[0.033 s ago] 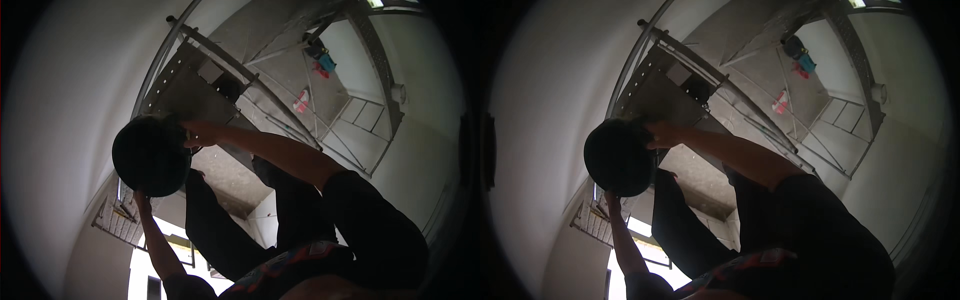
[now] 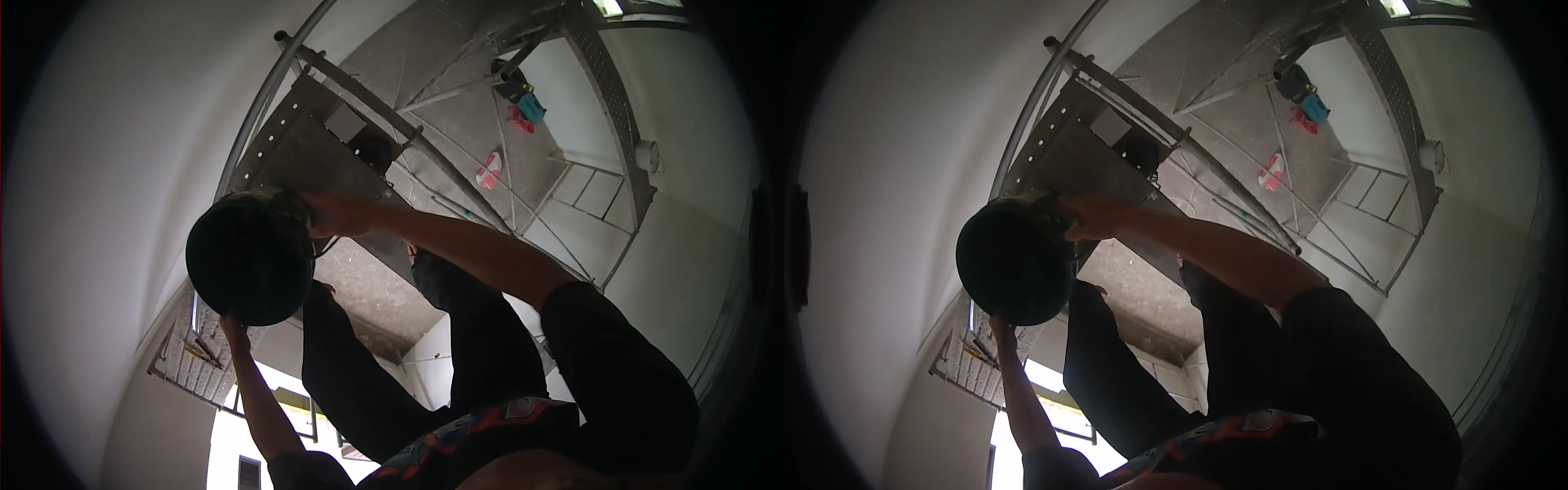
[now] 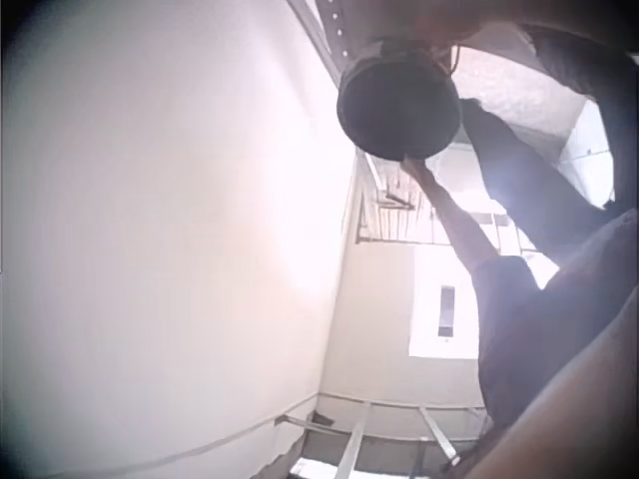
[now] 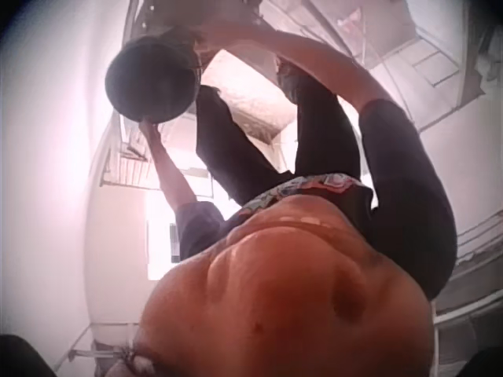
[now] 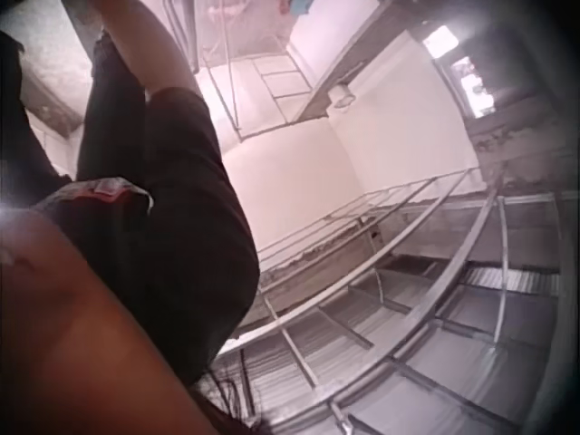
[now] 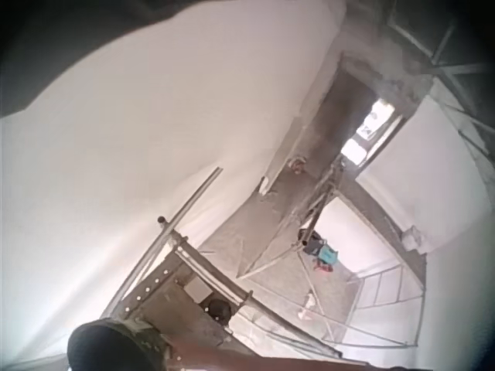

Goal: The person uses a drill and a clamp to assemble a metal scaffolding structure. They secure metal bars together and adjust the position of the scaffolding components.

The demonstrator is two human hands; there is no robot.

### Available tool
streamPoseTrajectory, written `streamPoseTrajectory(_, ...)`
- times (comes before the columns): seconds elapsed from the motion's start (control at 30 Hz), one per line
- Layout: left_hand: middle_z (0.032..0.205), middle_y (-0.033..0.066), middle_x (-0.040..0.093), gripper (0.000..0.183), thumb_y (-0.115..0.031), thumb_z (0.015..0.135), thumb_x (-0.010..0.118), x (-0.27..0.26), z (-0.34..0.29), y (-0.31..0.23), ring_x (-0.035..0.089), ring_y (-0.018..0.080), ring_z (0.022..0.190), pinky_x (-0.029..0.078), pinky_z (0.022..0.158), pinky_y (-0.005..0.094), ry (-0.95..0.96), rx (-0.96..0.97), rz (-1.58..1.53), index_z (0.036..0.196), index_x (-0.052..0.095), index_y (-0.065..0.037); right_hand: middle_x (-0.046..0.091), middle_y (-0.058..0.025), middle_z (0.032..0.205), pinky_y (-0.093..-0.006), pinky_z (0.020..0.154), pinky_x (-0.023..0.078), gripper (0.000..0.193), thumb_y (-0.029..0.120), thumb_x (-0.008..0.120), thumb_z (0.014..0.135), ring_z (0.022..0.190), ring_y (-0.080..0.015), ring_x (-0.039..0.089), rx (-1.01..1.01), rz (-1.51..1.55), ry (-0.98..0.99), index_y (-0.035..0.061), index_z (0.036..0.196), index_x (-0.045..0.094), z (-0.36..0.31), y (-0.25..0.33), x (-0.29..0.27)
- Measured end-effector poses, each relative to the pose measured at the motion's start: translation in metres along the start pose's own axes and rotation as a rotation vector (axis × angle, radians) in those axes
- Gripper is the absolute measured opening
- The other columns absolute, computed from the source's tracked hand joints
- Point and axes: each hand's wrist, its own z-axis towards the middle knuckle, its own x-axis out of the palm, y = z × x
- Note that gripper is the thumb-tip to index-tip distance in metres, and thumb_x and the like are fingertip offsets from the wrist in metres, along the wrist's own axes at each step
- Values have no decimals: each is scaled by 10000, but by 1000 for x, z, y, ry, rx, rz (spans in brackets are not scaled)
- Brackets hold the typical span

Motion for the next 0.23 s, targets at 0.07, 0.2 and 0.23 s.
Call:
streamPoseTrajectory(0.07,1190,116,573,515,-291,839,617,-19,2,14,580,247,1062,482,864,383,-10,-20,36,1279,512,-47,414,-151,1437,-397,907,495,669,321,714,833,1203,-264,535,143,286,48,34,1364,427,-5,49,-79)
streamPoseTrajectory(0.2,1340,150,502,570,-202,826,614,-57,7,2,493,276,1227,420,996,365,-349,218,515,1347,476,-17,523,-80,1332,-336,844,495,637,152,708,798,1072,-210,596,29,187,-301,108,1374,440,-21,173,-233)
streamPoseTrajectory(0.23,1382,159,480,582,-175,824,613,-52,13,-14,468,284,1272,400,1036,364,-437,307,679,1363,467,-10,524,-106,1324,-309,789,487,666,257,683,807,1038,-224,598,-91,107,-470,65,1382,408,-30,195,-260)
